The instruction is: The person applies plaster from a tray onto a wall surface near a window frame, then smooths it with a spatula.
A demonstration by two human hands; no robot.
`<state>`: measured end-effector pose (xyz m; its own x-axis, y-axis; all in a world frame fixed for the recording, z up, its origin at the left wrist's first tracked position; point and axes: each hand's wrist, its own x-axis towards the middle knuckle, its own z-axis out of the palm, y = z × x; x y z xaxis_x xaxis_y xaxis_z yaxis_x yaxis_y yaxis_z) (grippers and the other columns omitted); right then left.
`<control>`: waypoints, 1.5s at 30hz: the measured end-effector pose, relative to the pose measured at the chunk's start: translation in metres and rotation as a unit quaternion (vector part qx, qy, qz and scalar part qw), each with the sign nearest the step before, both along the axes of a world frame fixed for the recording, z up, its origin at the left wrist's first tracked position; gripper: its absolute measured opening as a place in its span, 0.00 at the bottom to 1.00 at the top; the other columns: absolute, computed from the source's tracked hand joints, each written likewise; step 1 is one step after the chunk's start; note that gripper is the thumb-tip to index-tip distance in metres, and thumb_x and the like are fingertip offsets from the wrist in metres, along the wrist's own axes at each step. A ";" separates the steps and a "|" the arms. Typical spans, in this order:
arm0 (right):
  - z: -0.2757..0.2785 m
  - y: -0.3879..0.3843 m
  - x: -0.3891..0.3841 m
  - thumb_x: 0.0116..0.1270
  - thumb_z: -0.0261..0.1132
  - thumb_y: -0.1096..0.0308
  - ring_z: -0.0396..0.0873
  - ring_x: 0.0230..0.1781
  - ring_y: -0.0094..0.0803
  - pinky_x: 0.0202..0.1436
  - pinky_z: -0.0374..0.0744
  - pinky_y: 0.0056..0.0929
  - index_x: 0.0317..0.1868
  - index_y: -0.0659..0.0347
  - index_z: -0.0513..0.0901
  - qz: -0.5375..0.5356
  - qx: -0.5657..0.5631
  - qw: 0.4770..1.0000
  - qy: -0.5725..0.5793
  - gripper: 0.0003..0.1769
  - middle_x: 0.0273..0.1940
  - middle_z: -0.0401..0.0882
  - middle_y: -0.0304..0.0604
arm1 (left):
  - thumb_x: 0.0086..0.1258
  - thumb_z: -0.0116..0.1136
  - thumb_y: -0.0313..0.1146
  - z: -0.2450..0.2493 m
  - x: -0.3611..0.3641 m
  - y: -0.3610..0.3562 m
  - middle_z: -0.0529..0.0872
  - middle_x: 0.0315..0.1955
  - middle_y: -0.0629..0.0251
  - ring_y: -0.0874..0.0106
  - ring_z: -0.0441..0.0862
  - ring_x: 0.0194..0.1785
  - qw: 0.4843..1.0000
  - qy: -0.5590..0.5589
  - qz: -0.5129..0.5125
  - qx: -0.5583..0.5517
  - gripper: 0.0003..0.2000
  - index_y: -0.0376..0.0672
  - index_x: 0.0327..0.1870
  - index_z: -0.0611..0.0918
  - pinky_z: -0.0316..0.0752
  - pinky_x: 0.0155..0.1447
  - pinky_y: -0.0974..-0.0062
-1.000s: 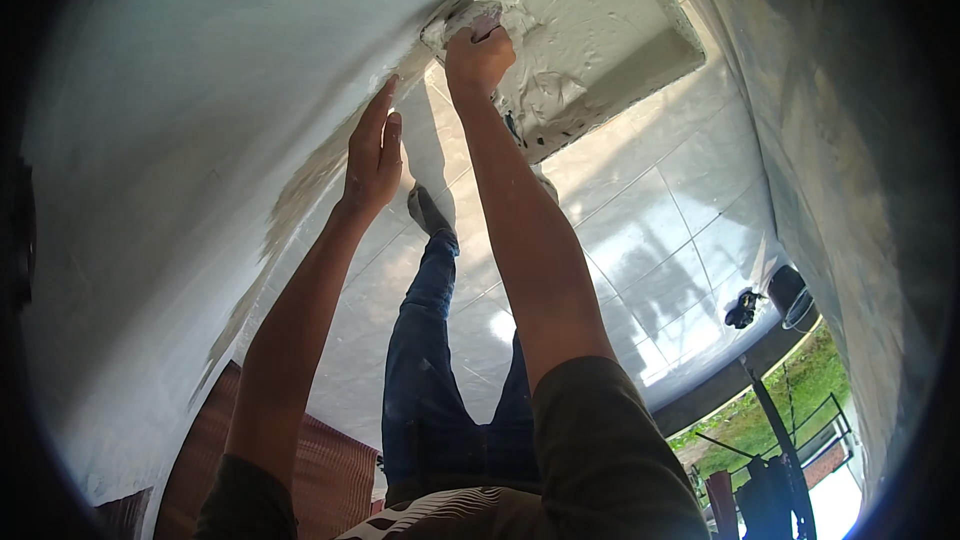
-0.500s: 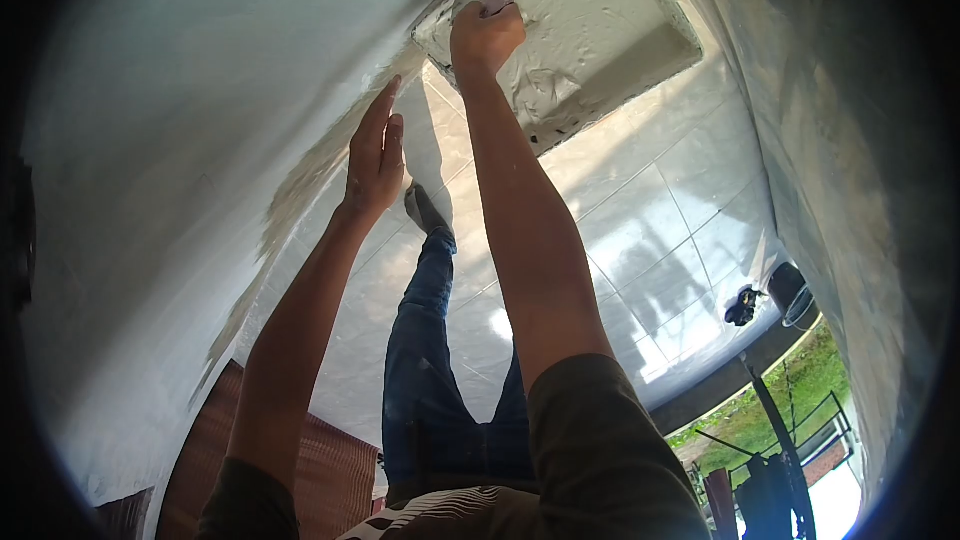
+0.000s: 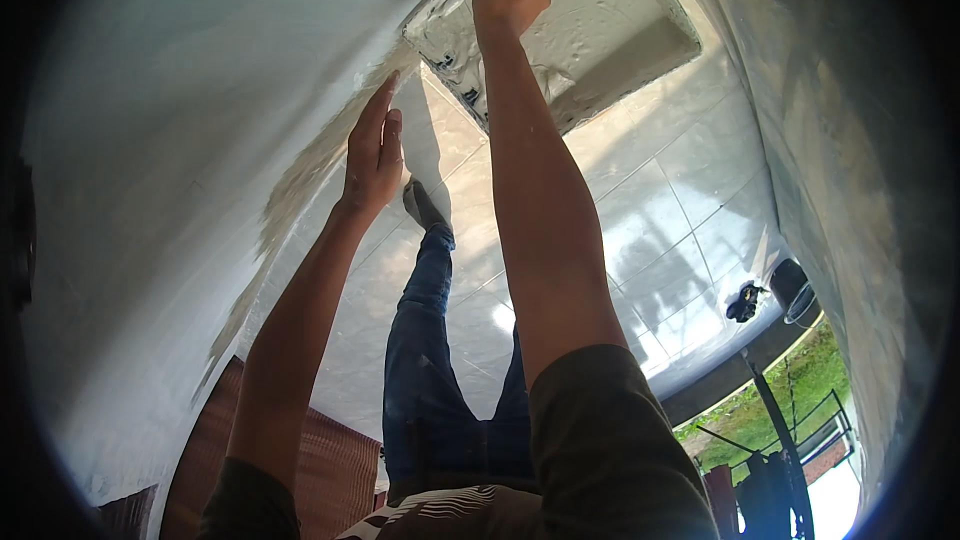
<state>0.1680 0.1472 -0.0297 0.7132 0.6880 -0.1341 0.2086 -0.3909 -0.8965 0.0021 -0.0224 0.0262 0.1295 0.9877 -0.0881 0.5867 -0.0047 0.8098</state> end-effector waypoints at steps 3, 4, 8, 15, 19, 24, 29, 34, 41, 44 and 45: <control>-0.014 -0.013 -0.002 0.52 0.59 0.75 0.84 0.24 0.51 0.34 0.81 0.44 0.21 0.72 0.78 0.046 -0.007 0.997 0.063 0.08 0.22 0.82 0.59 | 0.82 0.42 0.32 0.002 0.004 -0.001 0.72 0.69 0.43 0.51 0.69 0.73 1.000 0.000 0.001 0.001 0.22 0.35 0.73 0.66 0.65 0.75 0.60; -0.028 -0.017 -0.002 0.53 0.60 0.74 0.85 0.25 0.51 0.35 0.81 0.44 0.22 0.73 0.79 0.051 0.004 0.999 0.001 0.08 0.24 0.82 0.60 | 0.82 0.42 0.32 0.002 0.005 0.000 0.72 0.69 0.43 0.51 0.69 0.73 1.000 -0.003 0.000 0.001 0.22 0.35 0.73 0.66 0.65 0.75 0.60; -0.017 -0.003 0.018 0.53 0.60 0.74 0.86 0.29 0.54 0.37 0.81 0.45 0.25 0.74 0.80 0.057 0.023 0.998 -0.015 0.08 0.28 0.84 0.62 | 0.82 0.42 0.32 0.001 0.006 0.001 0.72 0.69 0.43 0.50 0.69 0.73 1.000 0.005 -0.004 0.007 0.22 0.35 0.73 0.67 0.65 0.75 0.60; -0.024 0.001 0.010 0.53 0.60 0.74 0.85 0.29 0.55 0.37 0.81 0.48 0.21 0.74 0.78 0.038 -0.004 0.999 -0.007 0.09 0.27 0.83 0.64 | 0.82 0.43 0.32 0.001 0.013 0.005 0.72 0.69 0.43 0.50 0.70 0.73 1.000 0.006 -0.005 0.011 0.22 0.36 0.73 0.67 0.66 0.74 0.59; -0.025 0.003 0.016 0.51 0.60 0.75 0.82 0.25 0.53 0.33 0.78 0.49 0.17 0.73 0.76 0.005 0.091 0.995 -0.029 0.10 0.21 0.80 0.60 | 0.82 0.43 0.32 0.002 0.014 0.010 0.72 0.69 0.44 0.50 0.70 0.73 1.000 0.007 -0.009 0.013 0.22 0.36 0.73 0.66 0.66 0.75 0.59; -0.018 0.028 0.029 0.54 0.59 0.73 0.85 0.25 0.46 0.34 0.81 0.41 0.21 0.73 0.81 0.006 0.002 1.000 -0.015 0.11 0.24 0.84 0.55 | 0.82 0.42 0.32 -0.001 0.013 0.013 0.73 0.68 0.43 0.50 0.70 0.72 1.000 0.012 -0.011 0.009 0.22 0.36 0.74 0.66 0.66 0.74 0.59; -0.013 0.005 0.020 0.54 0.58 0.75 0.85 0.31 0.56 0.37 0.82 0.46 0.23 0.75 0.78 0.009 0.028 0.997 -0.066 0.09 0.28 0.83 0.63 | 0.82 0.43 0.32 0.003 0.021 0.012 0.73 0.68 0.44 0.50 0.70 0.72 1.000 0.010 -0.018 0.022 0.22 0.36 0.73 0.67 0.66 0.74 0.60; -0.006 0.030 0.047 0.53 0.64 0.69 0.88 0.31 0.46 0.40 0.86 0.37 0.38 0.79 0.80 0.034 -0.011 0.999 0.008 0.18 0.35 0.86 0.61 | 0.82 0.43 0.32 0.001 0.019 0.011 0.73 0.68 0.44 0.51 0.71 0.71 0.999 0.018 -0.017 0.025 0.22 0.36 0.73 0.67 0.67 0.74 0.60; 0.003 0.010 0.041 0.54 0.60 0.75 0.88 0.30 0.47 0.37 0.85 0.38 0.23 0.73 0.78 0.046 -0.075 0.987 0.133 0.08 0.26 0.84 0.57 | 0.81 0.44 0.31 0.001 0.025 0.006 0.74 0.68 0.45 0.51 0.71 0.71 1.000 0.008 -0.012 0.020 0.22 0.36 0.73 0.67 0.68 0.73 0.60; -0.001 0.017 0.044 0.54 0.61 0.74 0.87 0.30 0.51 0.38 0.85 0.41 0.25 0.74 0.79 0.023 0.048 0.999 -0.010 0.08 0.26 0.84 0.58 | 0.82 0.44 0.31 0.004 0.021 0.006 0.73 0.68 0.44 0.51 0.71 0.71 1.000 0.016 -0.018 0.015 0.22 0.37 0.73 0.67 0.68 0.73 0.60; 0.000 0.019 0.039 0.54 0.61 0.74 0.87 0.30 0.51 0.38 0.85 0.41 0.25 0.74 0.79 0.023 0.046 0.999 -0.007 0.08 0.26 0.84 0.58 | 0.82 0.43 0.31 0.003 0.020 0.007 0.73 0.68 0.44 0.51 0.71 0.71 0.999 0.017 -0.019 0.022 0.22 0.37 0.73 0.67 0.68 0.73 0.60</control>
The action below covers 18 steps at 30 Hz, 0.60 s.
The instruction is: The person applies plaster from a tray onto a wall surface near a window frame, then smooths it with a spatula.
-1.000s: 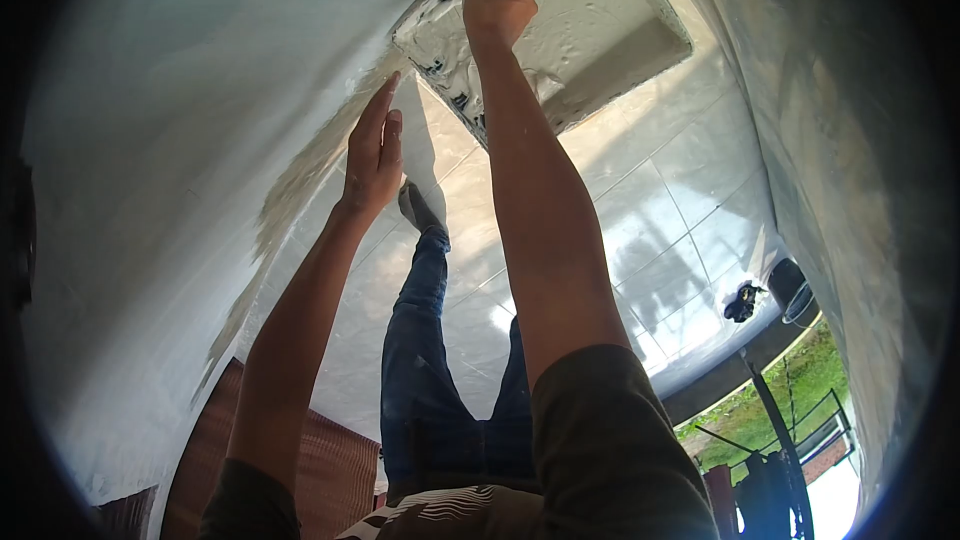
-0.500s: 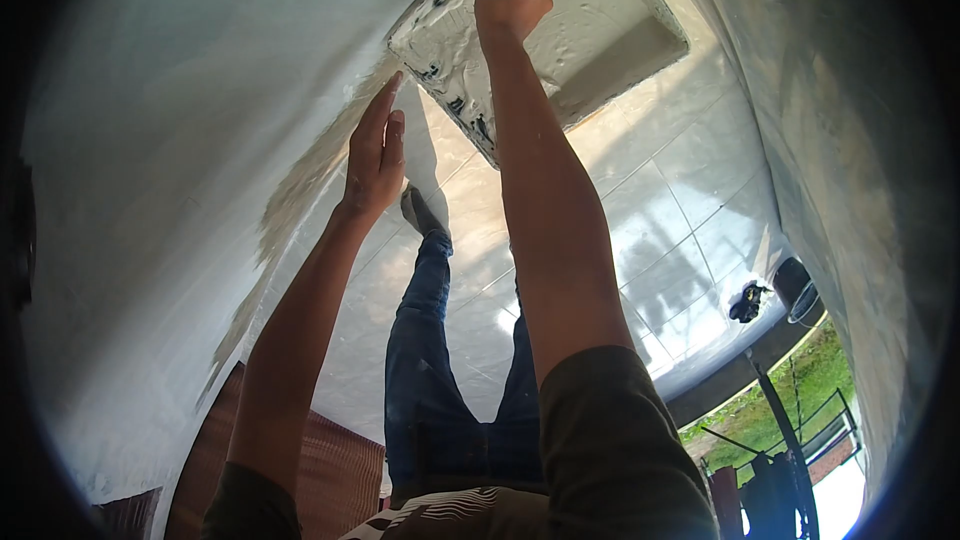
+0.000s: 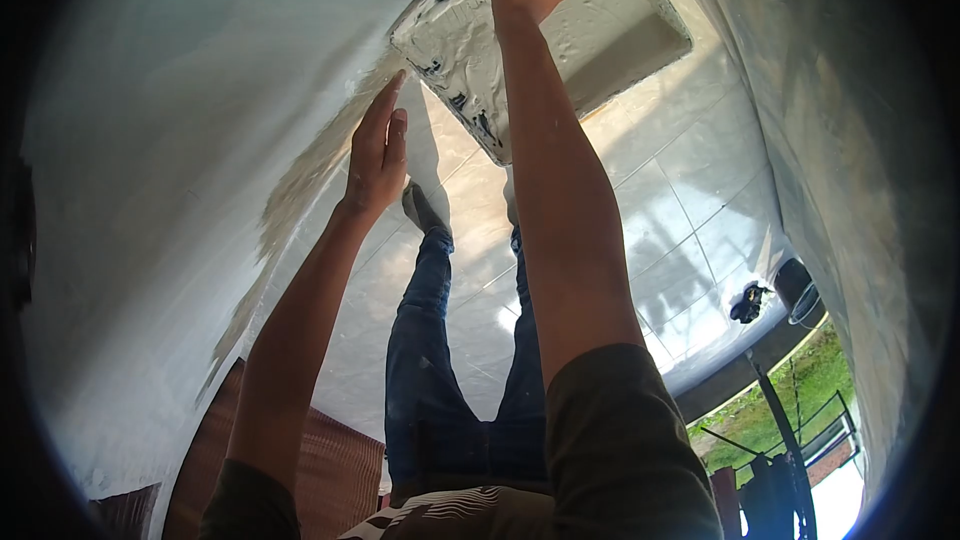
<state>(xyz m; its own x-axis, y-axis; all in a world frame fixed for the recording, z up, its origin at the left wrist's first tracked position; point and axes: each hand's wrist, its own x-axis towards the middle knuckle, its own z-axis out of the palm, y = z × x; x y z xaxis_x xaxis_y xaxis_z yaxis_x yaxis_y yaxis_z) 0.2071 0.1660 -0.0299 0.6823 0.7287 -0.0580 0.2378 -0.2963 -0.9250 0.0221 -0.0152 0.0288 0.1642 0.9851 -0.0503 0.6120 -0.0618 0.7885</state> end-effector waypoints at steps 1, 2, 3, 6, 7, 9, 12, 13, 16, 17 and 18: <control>0.001 0.002 -0.006 0.54 0.61 0.74 0.87 0.31 0.53 0.39 0.85 0.42 0.26 0.74 0.79 -0.015 -0.045 0.998 0.028 0.08 0.28 0.85 0.59 | 0.82 0.43 0.31 -0.001 0.000 0.000 0.73 0.68 0.44 0.51 0.71 0.72 1.000 -0.001 -0.001 0.006 0.22 0.37 0.73 0.67 0.68 0.73 0.60; 0.002 0.004 -0.010 0.55 0.60 0.74 0.87 0.33 0.54 0.40 0.85 0.43 0.27 0.74 0.80 -0.029 -0.090 0.994 0.054 0.08 0.30 0.85 0.60 | 0.82 0.43 0.31 -0.001 0.000 -0.002 0.73 0.68 0.44 0.51 0.71 0.72 1.000 -0.002 -0.002 0.005 0.22 0.37 0.73 0.67 0.68 0.73 0.60; -0.012 0.004 -0.015 0.54 0.60 0.74 0.88 0.36 0.55 0.41 0.85 0.45 0.30 0.74 0.80 -0.008 -0.114 0.992 0.049 0.09 0.34 0.85 0.63 | 0.82 0.43 0.31 -0.002 -0.001 -0.002 0.73 0.68 0.44 0.51 0.71 0.72 1.000 0.004 -0.003 0.005 0.22 0.37 0.73 0.67 0.67 0.73 0.60; -0.032 -0.018 -0.023 0.55 0.64 0.68 0.89 0.32 0.44 0.44 0.85 0.35 0.32 0.72 0.85 0.066 -0.149 0.987 -0.008 0.12 0.29 0.88 0.54 | 0.81 0.43 0.31 -0.002 0.000 -0.005 0.73 0.68 0.43 0.50 0.71 0.72 1.000 0.001 -0.002 -0.006 0.22 0.36 0.73 0.67 0.67 0.74 0.59; -0.030 -0.028 -0.022 0.55 0.64 0.68 0.89 0.32 0.44 0.44 0.85 0.35 0.32 0.72 0.85 0.067 -0.148 0.987 -0.008 0.12 0.29 0.88 0.54 | 0.81 0.43 0.31 -0.001 0.000 -0.006 0.73 0.68 0.43 0.50 0.70 0.72 1.000 -0.005 0.000 -0.016 0.22 0.36 0.73 0.67 0.66 0.74 0.59; 0.000 -0.061 -0.020 0.57 0.60 0.71 0.86 0.37 0.60 0.47 0.83 0.45 0.35 0.75 0.82 0.131 -0.102 0.985 -0.039 0.13 0.36 0.85 0.66 | 0.81 0.43 0.31 0.001 -0.002 -0.007 0.73 0.68 0.43 0.50 0.70 0.72 1.000 -0.007 -0.002 -0.007 0.22 0.36 0.73 0.67 0.66 0.74 0.59; 0.017 -0.083 -0.006 0.58 0.60 0.71 0.85 0.37 0.61 0.45 0.82 0.46 0.35 0.75 0.81 0.171 -0.107 0.978 -0.056 0.12 0.36 0.84 0.67 | 0.82 0.43 0.31 0.003 -0.005 -0.008 0.73 0.68 0.42 0.50 0.70 0.72 1.000 -0.010 0.000 -0.005 0.22 0.36 0.73 0.67 0.66 0.74 0.59; 0.020 -0.088 -0.002 0.58 0.61 0.73 0.84 0.32 0.61 0.41 0.81 0.50 0.35 0.75 0.82 0.179 -0.076 0.972 -0.135 0.11 0.32 0.83 0.67 | 0.82 0.43 0.31 0.003 -0.006 -0.008 0.73 0.68 0.42 0.50 0.70 0.72 1.000 -0.012 0.003 -0.010 0.22 0.36 0.73 0.67 0.66 0.74 0.60; 0.027 -0.090 0.002 0.58 0.62 0.76 0.83 0.34 0.56 0.39 0.81 0.48 0.35 0.68 0.84 0.204 -0.065 0.959 -0.187 0.07 0.33 0.83 0.58 | 0.82 0.43 0.31 0.003 -0.008 -0.010 0.73 0.68 0.42 0.50 0.70 0.72 1.000 -0.006 0.008 -0.010 0.22 0.36 0.73 0.66 0.66 0.74 0.59; 0.027 -0.090 -0.002 0.58 0.62 0.76 0.83 0.34 0.56 0.39 0.81 0.48 0.35 0.68 0.84 0.204 -0.065 0.959 -0.188 0.07 0.33 0.83 0.58 | 0.82 0.43 0.31 0.002 -0.009 -0.011 0.73 0.68 0.42 0.50 0.70 0.72 1.000 -0.007 0.009 -0.010 0.22 0.36 0.73 0.66 0.66 0.74 0.59; 0.025 -0.092 -0.011 0.59 0.62 0.77 0.82 0.37 0.52 0.41 0.81 0.45 0.37 0.63 0.86 0.229 -0.015 0.934 -0.274 0.08 0.35 0.81 0.53 | 0.82 0.43 0.31 0.002 -0.009 -0.012 0.73 0.68 0.42 0.50 0.70 0.72 1.000 -0.007 0.009 -0.013 0.22 0.36 0.73 0.66 0.66 0.74 0.59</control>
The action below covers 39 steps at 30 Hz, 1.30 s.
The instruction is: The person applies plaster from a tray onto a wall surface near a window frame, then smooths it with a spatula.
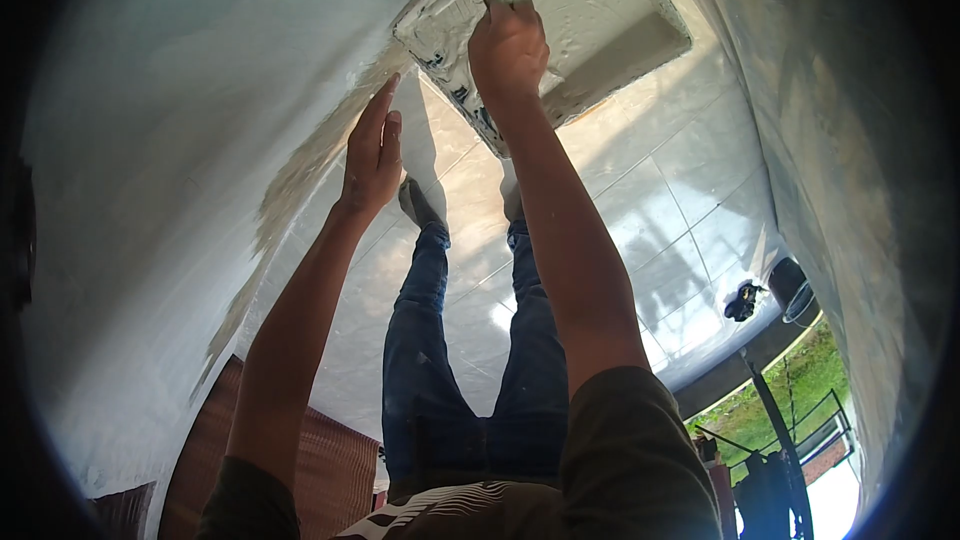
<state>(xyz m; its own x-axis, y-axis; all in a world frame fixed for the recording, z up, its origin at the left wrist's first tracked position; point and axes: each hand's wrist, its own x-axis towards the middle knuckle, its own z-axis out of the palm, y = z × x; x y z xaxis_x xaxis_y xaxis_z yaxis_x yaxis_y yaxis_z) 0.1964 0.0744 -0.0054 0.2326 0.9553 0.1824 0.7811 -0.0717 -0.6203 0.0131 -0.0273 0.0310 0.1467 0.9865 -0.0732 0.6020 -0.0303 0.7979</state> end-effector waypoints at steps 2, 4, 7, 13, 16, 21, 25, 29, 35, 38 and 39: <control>-0.010 -0.005 -0.016 0.61 0.62 0.77 0.78 0.45 0.42 0.48 0.80 0.37 0.42 0.46 0.90 0.082 0.027 0.993 -0.081 0.16 0.40 0.77 0.42 | 0.82 0.43 0.31 0.000 0.000 -0.003 0.73 0.68 0.42 0.50 0.70 0.72 1.000 0.000 -0.002 -0.004 0.22 0.36 0.73 0.67 0.66 0.74 0.59; -0.032 -0.017 -0.028 0.62 0.62 0.76 0.77 0.44 0.40 0.50 0.77 0.37 0.44 0.41 0.91 0.163 -0.014 0.980 -0.113 0.18 0.39 0.77 0.41 | 0.81 0.42 0.30 0.001 -0.002 -0.004 0.73 0.68 0.42 0.50 0.71 0.72 1.000 0.004 0.003 -0.002 0.22 0.35 0.73 0.67 0.66 0.74 0.59; -0.025 -0.037 -0.041 0.64 0.62 0.73 0.77 0.46 0.40 0.49 0.78 0.37 0.43 0.42 0.92 0.227 -0.044 0.967 -0.111 0.15 0.39 0.76 0.43 | 0.81 0.42 0.29 0.003 -0.008 -0.005 0.73 0.68 0.43 0.50 0.71 0.71 1.000 0.003 0.000 0.014 0.22 0.34 0.73 0.67 0.67 0.74 0.59; -0.002 -0.029 -0.025 0.61 0.65 0.75 0.84 0.27 0.42 0.34 0.80 0.37 0.36 0.68 0.88 0.006 -0.018 0.982 0.188 0.07 0.28 0.83 0.53 | 0.81 0.42 0.29 0.002 -0.012 -0.003 0.74 0.67 0.44 0.51 0.71 0.71 1.000 0.004 0.013 0.025 0.21 0.35 0.72 0.68 0.67 0.73 0.59; -0.027 -0.014 -0.026 0.62 0.62 0.74 0.86 0.24 0.29 0.34 0.82 0.30 0.30 0.73 0.87 -0.161 -0.156 0.806 0.548 0.10 0.24 0.87 0.51 | 0.81 0.43 0.29 0.000 -0.011 -0.004 0.74 0.67 0.44 0.51 0.71 0.71 1.000 0.004 0.019 0.017 0.21 0.36 0.72 0.68 0.67 0.73 0.60; -0.067 -0.005 0.006 0.60 0.62 0.69 0.86 0.24 0.32 0.37 0.84 0.30 0.29 0.72 0.88 -0.122 -0.238 0.888 0.374 0.12 0.23 0.86 0.50 | 0.81 0.42 0.30 0.000 -0.013 -0.008 0.74 0.68 0.44 0.51 0.72 0.71 1.000 0.007 0.016 0.015 0.21 0.36 0.72 0.68 0.67 0.74 0.60; -0.042 0.007 0.017 0.59 0.64 0.67 0.85 0.24 0.38 0.36 0.83 0.34 0.25 0.68 0.86 -0.074 -0.212 0.944 0.242 0.13 0.22 0.85 0.52 | 0.83 0.38 0.36 0.002 -0.016 -0.010 0.72 0.70 0.46 0.54 0.67 0.75 0.999 -0.004 0.027 -0.036 0.23 0.34 0.73 0.67 0.59 0.78 0.60; 0.006 -0.001 0.005 0.61 0.65 0.69 0.82 0.25 0.48 0.37 0.81 0.42 0.25 0.68 0.83 -0.002 -0.122 0.981 0.151 0.11 0.24 0.82 0.55 | 0.83 0.38 0.36 -0.002 -0.017 -0.013 0.72 0.70 0.46 0.54 0.66 0.75 0.999 -0.006 0.030 -0.037 0.23 0.34 0.73 0.67 0.59 0.78 0.61; 0.001 -0.064 -0.039 0.62 0.65 0.74 0.81 0.36 0.47 0.38 0.81 0.45 0.35 0.64 0.84 0.189 -0.010 0.982 -0.031 0.03 0.36 0.77 0.49 | 0.81 0.43 0.30 -0.003 -0.018 -0.010 0.74 0.67 0.45 0.51 0.73 0.70 0.999 0.007 0.032 0.013 0.21 0.35 0.72 0.68 0.68 0.72 0.60; -0.009 -0.090 -0.054 0.56 0.64 0.76 0.81 0.42 0.43 0.38 0.85 0.39 0.29 0.67 0.84 0.230 -0.044 0.971 -0.052 0.03 0.39 0.76 0.49 | 0.81 0.43 0.30 -0.003 -0.021 -0.010 0.75 0.67 0.44 0.51 0.73 0.70 0.999 0.009 0.041 0.005 0.21 0.34 0.72 0.68 0.69 0.72 0.61; -0.010 -0.095 -0.058 0.55 0.64 0.78 0.81 0.41 0.43 0.38 0.85 0.39 0.28 0.68 0.83 0.230 -0.059 0.970 -0.058 0.02 0.39 0.75 0.49 | 0.81 0.43 0.30 -0.003 -0.022 -0.010 0.75 0.67 0.44 0.51 0.73 0.70 0.999 0.007 0.038 0.011 0.21 0.34 0.72 0.68 0.69 0.72 0.61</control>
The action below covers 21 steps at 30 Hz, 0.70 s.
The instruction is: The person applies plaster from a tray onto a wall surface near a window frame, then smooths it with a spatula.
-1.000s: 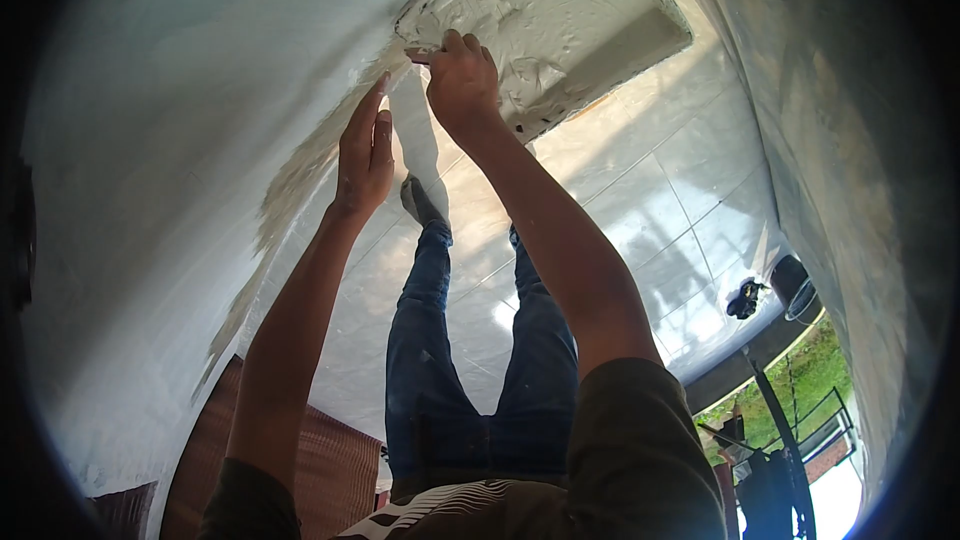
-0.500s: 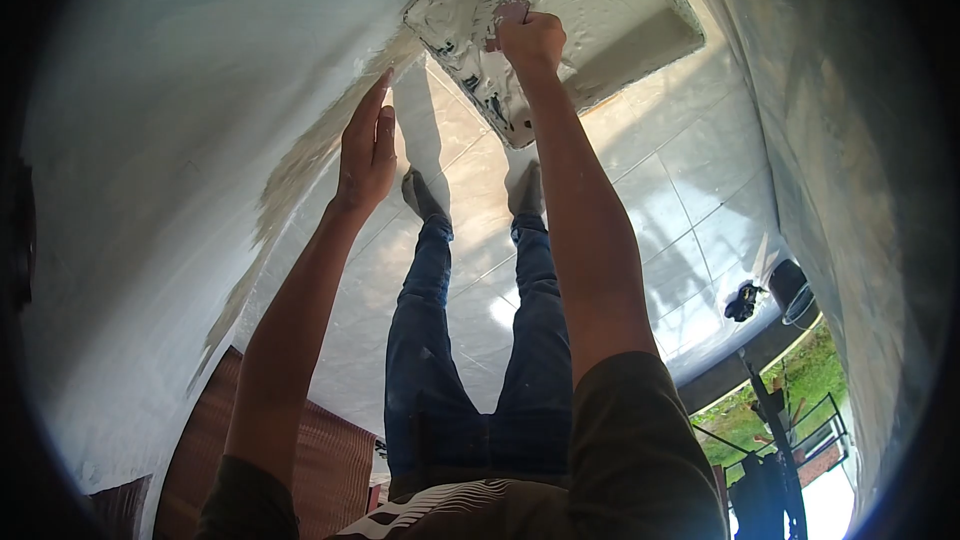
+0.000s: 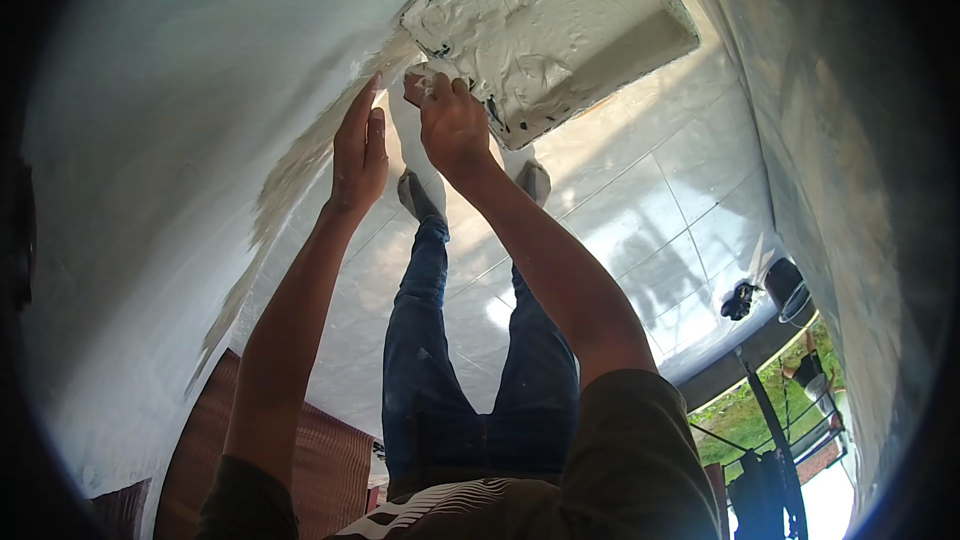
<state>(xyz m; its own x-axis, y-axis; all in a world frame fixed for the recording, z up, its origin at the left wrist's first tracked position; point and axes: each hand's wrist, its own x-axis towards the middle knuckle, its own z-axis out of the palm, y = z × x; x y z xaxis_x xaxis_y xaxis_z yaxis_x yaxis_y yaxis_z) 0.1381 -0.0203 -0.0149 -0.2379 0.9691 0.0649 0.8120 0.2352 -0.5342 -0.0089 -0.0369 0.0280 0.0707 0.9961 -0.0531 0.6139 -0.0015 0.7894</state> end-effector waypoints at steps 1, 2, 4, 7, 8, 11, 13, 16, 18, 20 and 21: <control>-0.001 -0.004 -0.001 0.55 0.64 0.78 0.81 0.41 0.43 0.38 0.85 0.39 0.28 0.68 0.83 0.000 -0.001 1.000 0.001 0.02 0.39 0.75 0.49 | 0.81 0.43 0.30 0.000 -0.002 -0.001 0.75 0.67 0.44 0.51 0.73 0.70 1.000 -0.001 -0.003 0.005 0.21 0.34 0.72 0.68 0.69 0.72 0.61; 0.004 -0.005 0.000 0.55 0.64 0.78 0.81 0.42 0.42 0.38 0.85 0.40 0.29 0.67 0.84 -0.007 -0.002 1.000 0.000 0.02 0.39 0.75 0.48 | 0.81 0.43 0.30 0.001 -0.004 -0.002 0.75 0.67 0.44 0.51 0.73 0.70 1.000 0.000 -0.003 0.003 0.21 0.34 0.72 0.68 0.69 0.72 0.61; 0.016 -0.006 0.004 0.54 0.64 0.78 0.81 0.42 0.41 0.37 0.84 0.40 0.29 0.67 0.84 -0.012 -0.001 1.000 -0.003 0.03 0.38 0.75 0.47 | 0.82 0.43 0.31 0.002 -0.004 -0.002 0.75 0.67 0.44 0.51 0.73 0.70 1.000 0.009 0.012 -0.001 0.21 0.34 0.72 0.68 0.68 0.72 0.61; 0.041 -0.005 0.019 0.55 0.64 0.80 0.81 0.35 0.40 0.35 0.83 0.38 0.34 0.67 0.87 -0.042 0.043 0.994 0.096 0.07 0.33 0.76 0.46 | 0.82 0.42 0.32 0.004 -0.005 -0.002 0.75 0.67 0.44 0.51 0.72 0.71 1.000 0.012 0.024 -0.008 0.21 0.35 0.72 0.69 0.67 0.73 0.61; 0.049 -0.003 0.027 0.60 0.62 0.80 0.83 0.35 0.40 0.36 0.84 0.38 0.39 0.70 0.86 -0.120 -0.036 0.981 0.145 0.08 0.35 0.79 0.48 | 0.82 0.42 0.32 0.004 -0.005 -0.003 0.75 0.67 0.44 0.51 0.72 0.71 1.000 0.011 0.025 -0.009 0.21 0.35 0.72 0.69 0.67 0.73 0.61; 0.021 -0.005 0.035 0.68 0.59 0.80 0.87 0.40 0.36 0.44 0.88 0.32 0.45 0.72 0.85 -0.276 -0.179 0.872 0.361 0.10 0.44 0.85 0.50 | 0.83 0.41 0.33 0.004 -0.002 -0.005 0.75 0.67 0.44 0.51 0.72 0.71 1.000 0.010 0.023 -0.012 0.21 0.34 0.72 0.69 0.66 0.74 0.60; 0.012 -0.006 0.028 0.69 0.58 0.81 0.87 0.46 0.37 0.49 0.88 0.32 0.51 0.70 0.83 -0.463 -0.239 0.592 0.615 0.13 0.49 0.85 0.48 | 0.83 0.41 0.33 0.002 -0.002 -0.006 0.74 0.67 0.44 0.52 0.72 0.72 1.000 0.008 0.013 0.001 0.21 0.33 0.72 0.68 0.66 0.74 0.60; 0.005 -0.019 0.012 0.68 0.62 0.77 0.86 0.43 0.35 0.47 0.87 0.31 0.54 0.67 0.80 -0.502 -0.200 0.471 0.697 0.14 0.47 0.84 0.47 | 0.82 0.41 0.31 0.003 -0.001 -0.007 0.74 0.67 0.42 0.52 0.72 0.72 1.000 0.001 0.011 -0.003 0.21 0.32 0.72 0.68 0.66 0.74 0.60; 0.007 -0.030 -0.005 0.68 0.65 0.74 0.85 0.43 0.31 0.47 0.86 0.30 0.51 0.65 0.80 -0.566 -0.182 0.415 0.689 0.12 0.47 0.83 0.46 | 0.82 0.41 0.30 0.001 -0.001 -0.009 0.74 0.67 0.42 0.51 0.71 0.72 1.000 -0.004 0.007 -0.004 0.21 0.31 0.72 0.68 0.66 0.73 0.60; 0.004 -0.038 -0.018 0.68 0.66 0.73 0.85 0.45 0.35 0.50 0.87 0.32 0.50 0.66 0.80 -0.556 -0.186 0.388 0.711 0.12 0.47 0.83 0.47 | 0.81 0.41 0.30 0.000 -0.002 -0.010 0.73 0.67 0.41 0.51 0.71 0.72 1.000 -0.010 0.003 -0.002 0.21 0.31 0.72 0.68 0.66 0.73 0.60; -0.002 -0.041 -0.025 0.67 0.66 0.74 0.84 0.46 0.36 0.51 0.87 0.32 0.50 0.67 0.80 -0.553 -0.186 0.370 0.723 0.12 0.48 0.82 0.47 | 0.81 0.41 0.29 0.001 -0.002 -0.012 0.73 0.67 0.41 0.51 0.71 0.72 1.000 -0.018 0.003 -0.010 0.21 0.31 0.72 0.67 0.66 0.74 0.60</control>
